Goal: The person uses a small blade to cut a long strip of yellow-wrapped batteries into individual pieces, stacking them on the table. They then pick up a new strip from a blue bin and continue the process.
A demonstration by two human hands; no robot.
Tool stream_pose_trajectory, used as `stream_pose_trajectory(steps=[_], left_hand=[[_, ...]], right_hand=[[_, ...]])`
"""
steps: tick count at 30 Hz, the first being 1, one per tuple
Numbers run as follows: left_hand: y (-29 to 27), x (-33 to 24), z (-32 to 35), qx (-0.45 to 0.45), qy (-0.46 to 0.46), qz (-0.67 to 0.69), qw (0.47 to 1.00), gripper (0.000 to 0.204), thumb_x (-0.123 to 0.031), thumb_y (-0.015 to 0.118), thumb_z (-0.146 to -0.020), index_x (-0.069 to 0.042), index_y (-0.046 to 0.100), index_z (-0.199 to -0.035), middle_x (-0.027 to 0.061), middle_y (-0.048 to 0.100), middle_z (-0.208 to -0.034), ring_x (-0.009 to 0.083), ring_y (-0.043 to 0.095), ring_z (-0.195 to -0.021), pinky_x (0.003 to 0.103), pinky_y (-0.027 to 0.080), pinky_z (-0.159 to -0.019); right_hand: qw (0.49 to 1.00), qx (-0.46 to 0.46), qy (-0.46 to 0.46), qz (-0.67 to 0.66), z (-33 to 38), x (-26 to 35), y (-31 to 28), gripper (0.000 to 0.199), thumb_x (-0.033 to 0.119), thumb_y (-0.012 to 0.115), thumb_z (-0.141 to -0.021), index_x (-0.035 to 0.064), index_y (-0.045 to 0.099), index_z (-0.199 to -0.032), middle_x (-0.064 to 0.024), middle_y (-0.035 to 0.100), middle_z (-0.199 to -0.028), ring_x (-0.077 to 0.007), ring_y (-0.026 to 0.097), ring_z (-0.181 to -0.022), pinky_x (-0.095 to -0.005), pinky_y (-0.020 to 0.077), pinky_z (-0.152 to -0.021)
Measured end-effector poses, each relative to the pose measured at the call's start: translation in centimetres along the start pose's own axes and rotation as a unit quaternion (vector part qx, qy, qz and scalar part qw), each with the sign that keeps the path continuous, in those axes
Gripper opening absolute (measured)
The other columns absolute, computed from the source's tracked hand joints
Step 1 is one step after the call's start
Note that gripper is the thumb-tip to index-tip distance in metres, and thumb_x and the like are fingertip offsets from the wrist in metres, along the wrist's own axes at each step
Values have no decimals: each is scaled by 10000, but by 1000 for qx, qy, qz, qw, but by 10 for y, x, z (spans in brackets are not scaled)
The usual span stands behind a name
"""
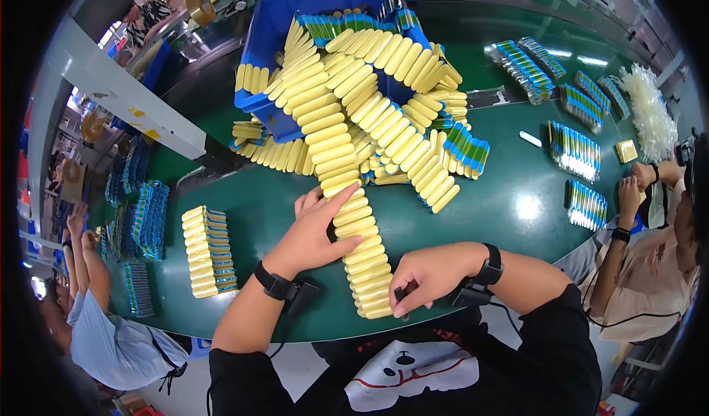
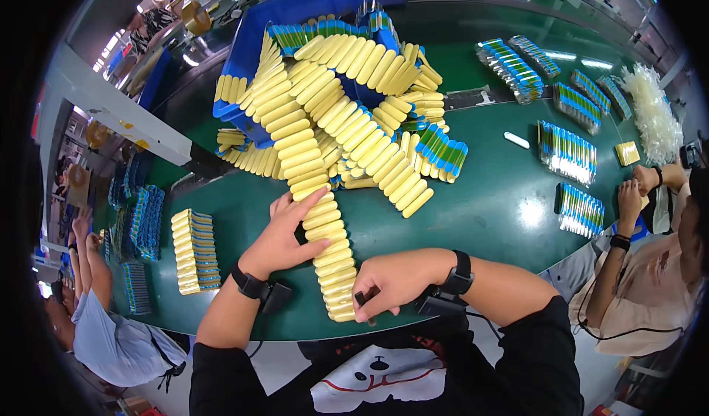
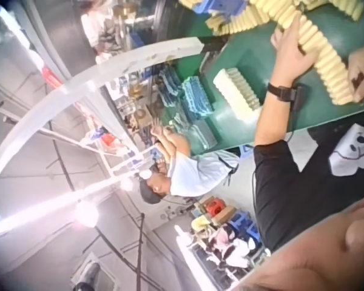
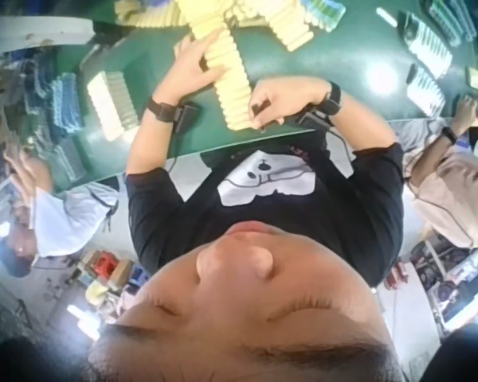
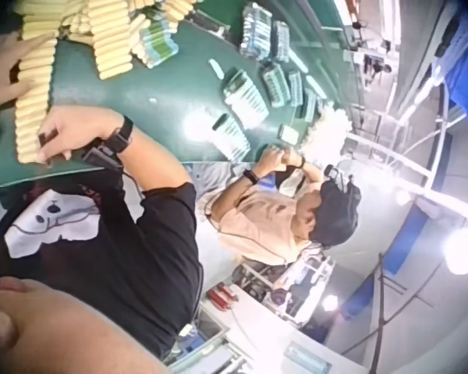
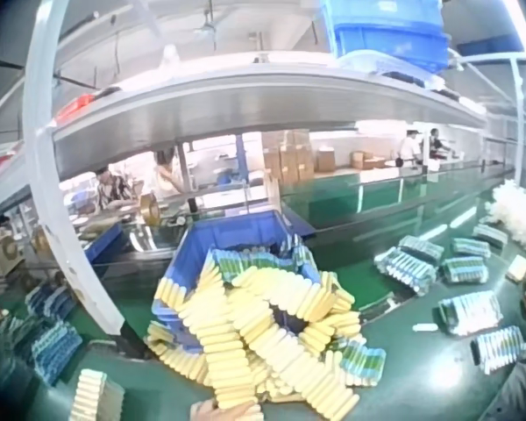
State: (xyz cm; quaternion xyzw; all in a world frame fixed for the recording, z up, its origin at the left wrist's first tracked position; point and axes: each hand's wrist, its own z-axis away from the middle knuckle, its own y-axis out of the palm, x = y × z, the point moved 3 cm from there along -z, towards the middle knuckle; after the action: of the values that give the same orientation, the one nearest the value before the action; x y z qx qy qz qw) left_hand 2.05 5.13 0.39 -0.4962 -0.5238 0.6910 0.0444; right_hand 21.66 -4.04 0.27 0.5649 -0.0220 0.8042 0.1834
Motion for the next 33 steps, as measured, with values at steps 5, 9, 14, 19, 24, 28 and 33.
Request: stream_pose_trajectory(steps=[5, 9, 14, 19, 24, 28, 33], left_hand=[[0, 4, 0, 1, -8, 14, 1000, 860, -295, 778, -777, -105, 405, -1528, 115, 563, -1383, 294, 440, -1196, 400, 225, -1110], [0, 4, 1, -12, 2, 17, 1000, 852, -333, 768, -794, -145, 393, -1535, 109, 622, -1294, 312, 454, -1140, 411, 255, -1057], [1, 6, 2, -22, 13, 23, 999, 869, -303, 784, -773, -146, 397, -1534, 104, 630, -1276, 309, 456, -1128, 404, 261, -1049], [3, 8, 2, -13, 6, 28, 1000, 897, -282, 795, -737, -147, 404, -1533, 105, 637, -1242, 298, 463, -1120, 402, 265, -1047], [2, 6, 2, -26, 7, 25, 999, 881, -292, 798, -738, -145, 425, -1522, 96, 643, -1214, 292, 472, -1078, 395, 277, -1035], [2, 3, 1, -40, 12, 15, 999, 850, -307, 789, -758, -139, 439, -1514, 91, 645, -1212, 284, 470, -1049, 386, 287, -1025], [2, 4, 1, -27, 6, 23, 999, 841, -327, 784, -778, -127, 434, -1515, 101, 632, -1270, 289, 466, -1077, 388, 278, -1044]], right_hand=[[999, 35, 11, 31, 10, 0, -19, 191, 185, 678, -963, 8, 725, -1020, -19, 711, -845, -77, 592, -652, -253, 507, -595], [896, -359, -242, -99, 1, 0, -44, 130, 123, 675, -961, 39, 737, -1037, -17, 690, -886, -65, 593, -690, -226, 471, -611], [862, -428, -235, 140, -15, 1, -49, 172, 117, 708, -928, 63, 741, -1088, -37, 615, -850, -123, 587, -770, -266, 458, -683], [844, -424, -225, 237, -27, 11, -41, 197, 188, 729, -901, 121, 752, -1085, -78, 601, -830, -237, 607, -756, -340, 481, -687], [841, -434, -232, 224, -25, 10, -43, 191, 189, 724, -905, 122, 753, -1082, -76, 594, -821, -236, 597, -740, -338, 475, -680], [832, -443, -216, 253, -25, 9, -45, 172, 184, 701, -921, 119, 746, -1073, -77, 571, -800, -241, 577, -720, -344, 466, -668], [816, -463, -196, 283, -13, 7, -45, 155, 166, 676, -935, 90, 722, -1062, -82, 564, -799, -249, 580, -736, -357, 473, -676]])
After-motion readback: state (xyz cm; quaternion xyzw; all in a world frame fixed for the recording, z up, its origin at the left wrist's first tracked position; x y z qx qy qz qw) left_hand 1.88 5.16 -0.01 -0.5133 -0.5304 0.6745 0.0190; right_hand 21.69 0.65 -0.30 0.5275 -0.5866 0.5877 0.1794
